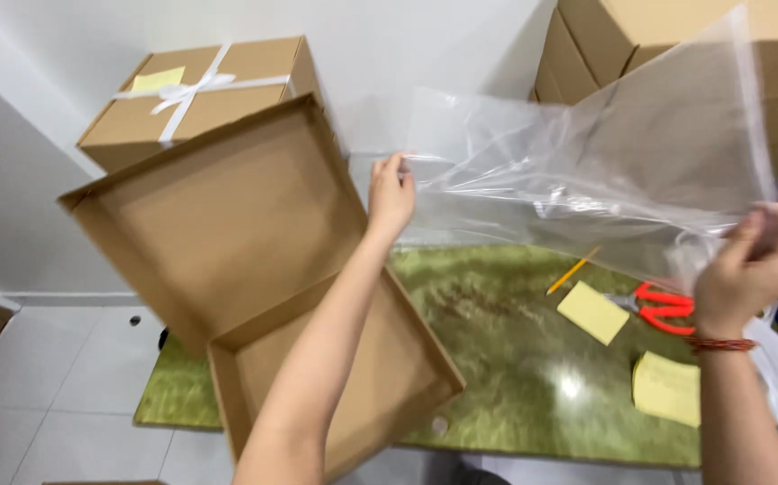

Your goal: The person unpacks a yellow shirt and a black shirt from cardboard boxes, removes them from plastic bags, and hangs them on a clothing rack. They also close and stack the boxes and handle ribbons and sticky notes.

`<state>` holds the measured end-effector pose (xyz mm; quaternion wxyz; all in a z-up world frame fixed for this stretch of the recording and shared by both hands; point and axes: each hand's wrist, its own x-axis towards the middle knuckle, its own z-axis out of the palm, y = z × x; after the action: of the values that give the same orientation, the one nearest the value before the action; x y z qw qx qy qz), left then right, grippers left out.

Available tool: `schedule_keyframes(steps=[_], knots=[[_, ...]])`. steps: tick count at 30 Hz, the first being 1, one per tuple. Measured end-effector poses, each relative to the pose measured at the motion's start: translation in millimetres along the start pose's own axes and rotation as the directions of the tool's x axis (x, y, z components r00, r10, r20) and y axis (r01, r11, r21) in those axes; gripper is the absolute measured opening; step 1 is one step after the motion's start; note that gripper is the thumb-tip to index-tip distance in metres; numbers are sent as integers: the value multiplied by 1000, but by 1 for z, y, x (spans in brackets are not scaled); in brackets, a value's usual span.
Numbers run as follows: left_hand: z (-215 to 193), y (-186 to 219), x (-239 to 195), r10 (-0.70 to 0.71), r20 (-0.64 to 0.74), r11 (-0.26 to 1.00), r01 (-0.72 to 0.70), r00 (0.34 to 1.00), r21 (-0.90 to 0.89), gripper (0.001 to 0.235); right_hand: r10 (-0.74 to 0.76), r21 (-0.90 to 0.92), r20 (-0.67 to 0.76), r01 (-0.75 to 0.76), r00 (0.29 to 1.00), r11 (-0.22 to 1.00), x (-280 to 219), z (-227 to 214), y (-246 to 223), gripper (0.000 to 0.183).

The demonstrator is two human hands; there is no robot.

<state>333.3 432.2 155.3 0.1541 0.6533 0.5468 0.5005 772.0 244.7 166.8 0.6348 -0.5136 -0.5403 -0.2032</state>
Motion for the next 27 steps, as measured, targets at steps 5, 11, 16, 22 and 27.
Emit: schedule_keyframes(steps=[5, 11, 16, 22, 27], knots=[[4, -24, 78, -270, -31, 954, 272, 962, 125, 47, 3, -70, 110, 5, 994, 998, 11, 98, 19, 15], [-7, -42, 111, -405, -98, 892, 416, 909, 178, 72, 95, 10, 401, -109, 911, 994, 22, 207, 2, 37], [23, -90, 117, -322, -137, 846, 350, 937, 402, 88, 94, 23, 619, -138, 780, 990, -28, 293, 50, 40], [91, -84, 50, -542, 224, 774, 377, 810, 510, 75, 509, -384, 754, -351, 416, 854, -123, 361, 127, 46], [146, -134, -39, -716, 536, 697, 414, 447, 586, 81, 638, -580, 734, -272, 233, 768, -138, 363, 138, 61]])
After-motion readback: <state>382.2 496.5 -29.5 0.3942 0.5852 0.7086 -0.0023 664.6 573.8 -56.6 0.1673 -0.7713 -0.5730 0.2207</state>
